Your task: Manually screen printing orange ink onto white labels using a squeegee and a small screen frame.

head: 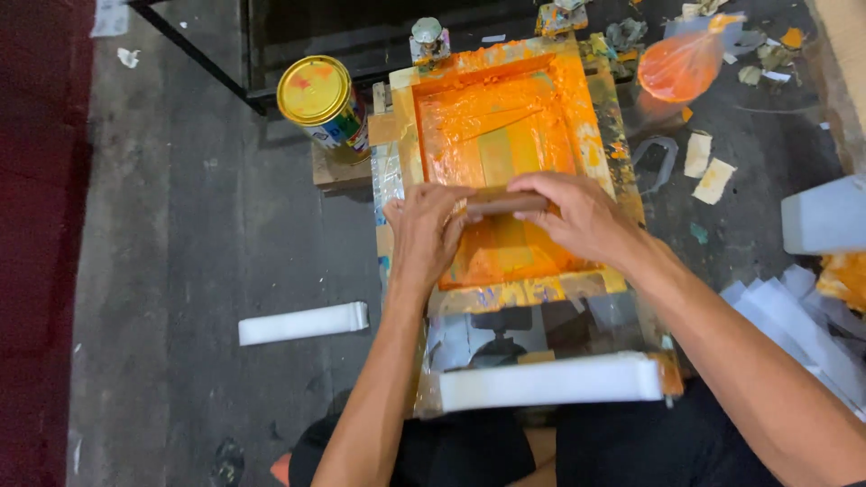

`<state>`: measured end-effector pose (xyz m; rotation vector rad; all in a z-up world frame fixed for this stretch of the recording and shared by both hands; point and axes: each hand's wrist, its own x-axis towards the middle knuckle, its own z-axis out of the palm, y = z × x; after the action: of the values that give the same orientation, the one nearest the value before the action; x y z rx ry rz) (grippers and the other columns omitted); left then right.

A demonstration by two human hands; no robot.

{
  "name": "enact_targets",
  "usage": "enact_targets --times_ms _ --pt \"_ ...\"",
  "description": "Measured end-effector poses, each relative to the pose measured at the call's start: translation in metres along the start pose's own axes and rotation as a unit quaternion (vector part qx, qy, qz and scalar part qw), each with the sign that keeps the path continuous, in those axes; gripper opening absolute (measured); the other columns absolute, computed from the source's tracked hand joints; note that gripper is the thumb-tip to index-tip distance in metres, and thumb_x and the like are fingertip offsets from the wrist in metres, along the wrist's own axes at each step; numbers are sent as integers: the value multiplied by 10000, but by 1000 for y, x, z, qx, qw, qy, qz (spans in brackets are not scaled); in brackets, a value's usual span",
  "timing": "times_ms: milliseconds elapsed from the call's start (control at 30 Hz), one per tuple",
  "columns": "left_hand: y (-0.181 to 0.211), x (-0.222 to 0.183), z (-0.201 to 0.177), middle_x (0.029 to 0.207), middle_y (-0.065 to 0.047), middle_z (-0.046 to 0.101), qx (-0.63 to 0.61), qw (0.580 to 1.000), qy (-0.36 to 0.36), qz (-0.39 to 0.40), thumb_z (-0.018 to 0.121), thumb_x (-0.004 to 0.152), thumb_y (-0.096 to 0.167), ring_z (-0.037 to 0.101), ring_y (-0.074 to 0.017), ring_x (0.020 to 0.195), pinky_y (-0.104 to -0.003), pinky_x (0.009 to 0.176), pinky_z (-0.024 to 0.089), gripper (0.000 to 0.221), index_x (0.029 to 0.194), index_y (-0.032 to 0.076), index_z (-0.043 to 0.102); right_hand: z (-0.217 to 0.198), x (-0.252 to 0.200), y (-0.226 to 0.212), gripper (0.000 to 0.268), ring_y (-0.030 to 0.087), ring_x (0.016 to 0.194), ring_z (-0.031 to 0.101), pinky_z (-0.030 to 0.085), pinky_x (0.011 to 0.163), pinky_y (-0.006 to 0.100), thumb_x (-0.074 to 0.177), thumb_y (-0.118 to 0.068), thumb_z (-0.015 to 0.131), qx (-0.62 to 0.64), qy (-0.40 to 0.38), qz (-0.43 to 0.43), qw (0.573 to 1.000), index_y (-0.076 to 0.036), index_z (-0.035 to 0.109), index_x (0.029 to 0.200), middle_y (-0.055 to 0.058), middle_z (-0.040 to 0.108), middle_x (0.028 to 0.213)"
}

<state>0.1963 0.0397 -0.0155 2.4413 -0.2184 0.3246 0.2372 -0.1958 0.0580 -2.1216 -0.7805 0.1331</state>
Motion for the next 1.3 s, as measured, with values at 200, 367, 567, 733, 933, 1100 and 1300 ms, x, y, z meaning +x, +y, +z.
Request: enact_targets --times_ms 200,367,567,733,933,1100,1300 --pt "44 -65 -19 1089 71 713 -26 999 -19 -14 722 901 237 565 -210 1140 -493 961 297 337 1225 319 687 7 -61 -22 234 422 1022 711 565 869 511 935 -113 708 7 -25 21 999 -55 691 1161 205 751 1002" --pt "66 -81 -28 972 66 698 -29 1000 3 0 730 915 268 583 -191 1072 -479 956 282 254 1167 298 708 3 -85 -41 265 391 1002 734 580 856 488 942 -125 706 30 -18 54 998 -52 667 1193 191 768 991" --pt "53 -80 -10 892 43 685 -28 999 0 -22 767 892 343 609 -213 1047 -479 985 312 159 1001 238 720 30 -93 -3 262 327 897 722 575 799 441 957 -226 727 20 35 63 997 -98 647 1171 145 717 890" --pt "55 -81 -11 874 51 681 -8 999 -3 -38 771 880 374 619 -206 1027 -471 977 339 153 950 247 723 35 -91 2 249 319 887 706 557 782 411 947 -271 738 3 43 63 997 -137 666 1144 122 674 862" --pt "59 -81 -14 906 43 673 -13 999 -1 -37 775 874 353 609 -211 1041 -462 989 338 146 959 246 725 36 -93 -2 262 364 919 694 563 802 436 956 -273 726 -10 52 67 996 -137 660 1171 183 661 918" --pt "58 -83 -12 920 55 673 -14 999 2 -38 769 878 357 608 -199 1048 -456 996 322 140 983 269 739 34 -93 -3 263 351 920 698 576 810 404 964 -246 722 -2 37 87 996 -157 659 1203 196 648 950" --pt "68 -78 -26 901 59 675 -33 999 9 10 720 894 205 602 -219 999 -449 918 302 76 950 251 742 14 -89 -33 210 394 895 696 573 792 465 930 -41 668 -75 36 -25 996 -80 669 1137 196 677 877"
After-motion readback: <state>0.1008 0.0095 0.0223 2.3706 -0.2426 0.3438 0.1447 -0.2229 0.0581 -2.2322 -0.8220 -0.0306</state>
